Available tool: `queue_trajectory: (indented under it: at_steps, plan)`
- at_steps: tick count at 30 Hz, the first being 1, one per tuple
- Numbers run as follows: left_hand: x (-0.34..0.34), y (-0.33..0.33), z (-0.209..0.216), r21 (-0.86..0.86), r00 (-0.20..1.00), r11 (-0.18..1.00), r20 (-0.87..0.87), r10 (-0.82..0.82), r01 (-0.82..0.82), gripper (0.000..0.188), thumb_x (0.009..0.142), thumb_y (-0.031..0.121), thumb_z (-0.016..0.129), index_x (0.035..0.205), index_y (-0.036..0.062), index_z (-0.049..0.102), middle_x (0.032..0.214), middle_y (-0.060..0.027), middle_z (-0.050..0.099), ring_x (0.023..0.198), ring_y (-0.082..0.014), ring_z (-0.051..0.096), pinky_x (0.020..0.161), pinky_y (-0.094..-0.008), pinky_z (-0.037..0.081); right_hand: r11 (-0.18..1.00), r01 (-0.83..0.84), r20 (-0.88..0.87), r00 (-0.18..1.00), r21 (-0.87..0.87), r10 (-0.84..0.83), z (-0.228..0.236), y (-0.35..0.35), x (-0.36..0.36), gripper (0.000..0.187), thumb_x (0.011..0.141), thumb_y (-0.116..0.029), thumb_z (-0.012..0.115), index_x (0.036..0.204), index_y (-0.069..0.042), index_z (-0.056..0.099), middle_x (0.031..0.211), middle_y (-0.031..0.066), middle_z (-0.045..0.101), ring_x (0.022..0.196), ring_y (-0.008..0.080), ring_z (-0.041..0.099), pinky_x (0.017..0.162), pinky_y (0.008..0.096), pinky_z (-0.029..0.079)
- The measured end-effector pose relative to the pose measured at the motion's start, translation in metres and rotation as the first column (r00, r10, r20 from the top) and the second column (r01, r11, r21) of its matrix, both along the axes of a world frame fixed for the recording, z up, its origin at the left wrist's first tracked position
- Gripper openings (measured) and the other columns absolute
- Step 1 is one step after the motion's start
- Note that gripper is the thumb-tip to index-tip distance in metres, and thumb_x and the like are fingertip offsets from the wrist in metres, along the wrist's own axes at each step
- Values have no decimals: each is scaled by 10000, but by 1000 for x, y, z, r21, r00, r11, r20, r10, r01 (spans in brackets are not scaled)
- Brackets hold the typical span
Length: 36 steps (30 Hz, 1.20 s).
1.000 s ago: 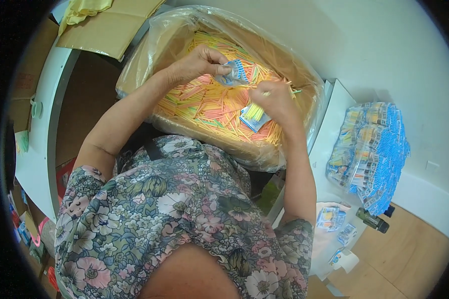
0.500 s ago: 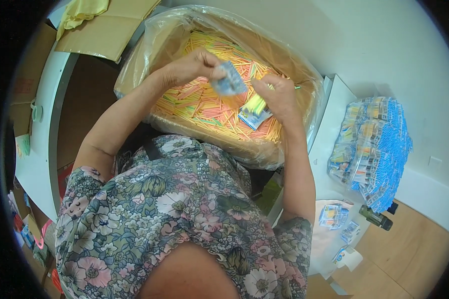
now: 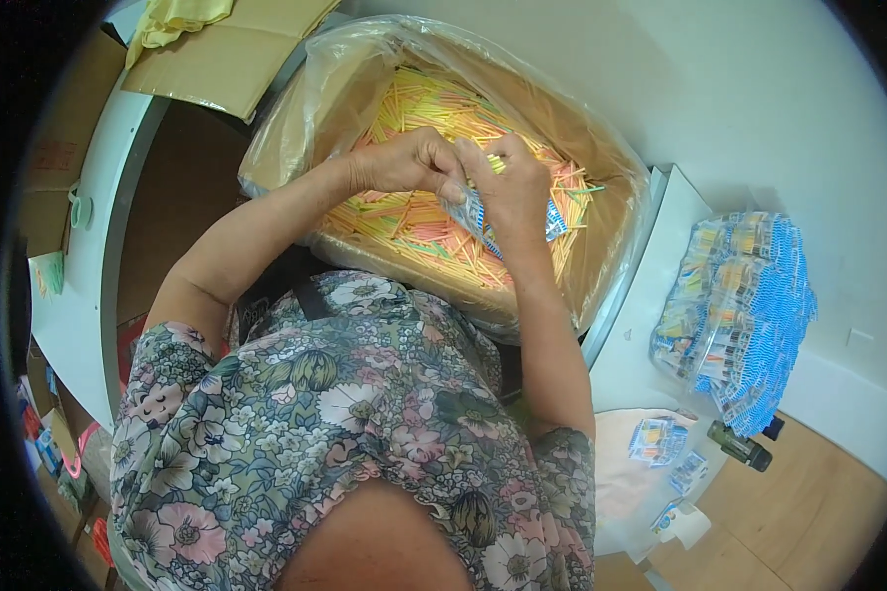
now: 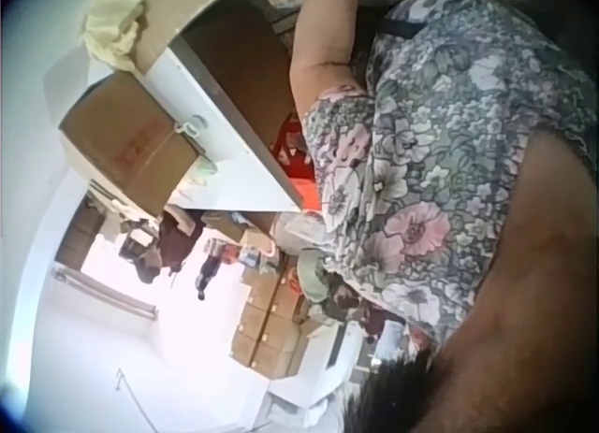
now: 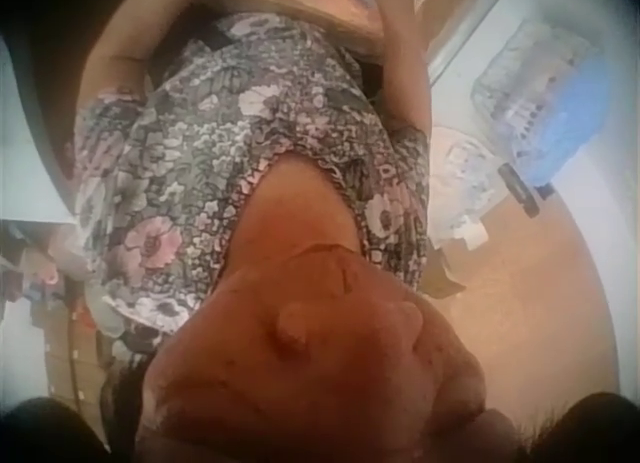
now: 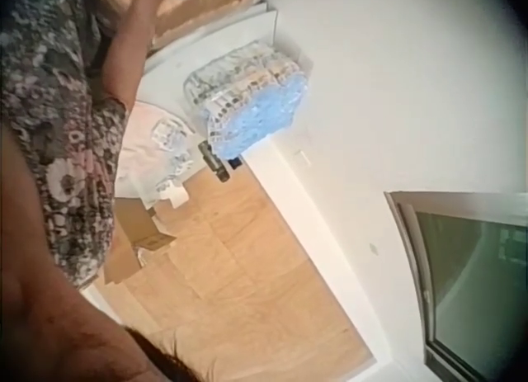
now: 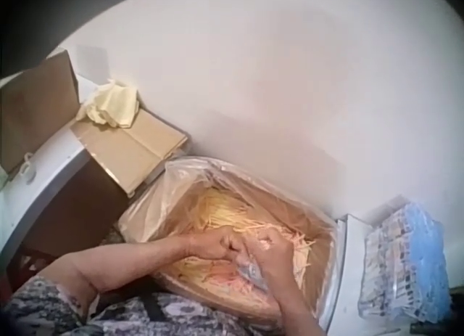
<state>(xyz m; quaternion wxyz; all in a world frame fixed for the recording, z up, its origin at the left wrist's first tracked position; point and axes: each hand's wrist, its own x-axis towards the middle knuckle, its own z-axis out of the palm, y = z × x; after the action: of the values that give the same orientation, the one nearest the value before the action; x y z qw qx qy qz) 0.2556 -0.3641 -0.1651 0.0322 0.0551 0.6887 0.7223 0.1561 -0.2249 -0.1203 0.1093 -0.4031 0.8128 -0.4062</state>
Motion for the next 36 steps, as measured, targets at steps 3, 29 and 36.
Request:
queue_trajectory:
  at_steps: [3, 29, 36]
  plan:
    - [0, 0, -1, 9, 1000, 1000, -20, 3, -3, 186, 825, 168, 665, 848, -17, 673, 711, 4, 628, 701, -64, 556, 675, -239, 465, 991, -18, 140, 989, -130, 37, -5, 1, 7, 167, 786, -141, 663, 731, -1, 592, 642, 44, 563, 620, 100, 499, 596, 262, 421]
    - [-5, -6, 7, 69, 985, 984, 58, 161, -165, 179, 795, 49, 659, 969, 20, 685, 962, -65, 662, 906, -122, 595, 865, -272, 466, 999, -3, 710, 703, -49, 37, 40, 16, -25, 195, 798, -210, 675, 718, -54, 590, 573, -23, 515, 448, 24, 399, 388, 194, 270]
    - [-6, -7, 5, 10, 990, 991, 43, 133, -133, 176, 788, 68, 672, 958, 28, 691, 975, -61, 662, 920, -126, 591, 870, -263, 461, 998, -28, 765, 642, -53, 59, 37, 19, -39, 190, 820, -168, 640, 673, -102, 541, 570, -59, 449, 432, 15, 348, 372, 192, 213]
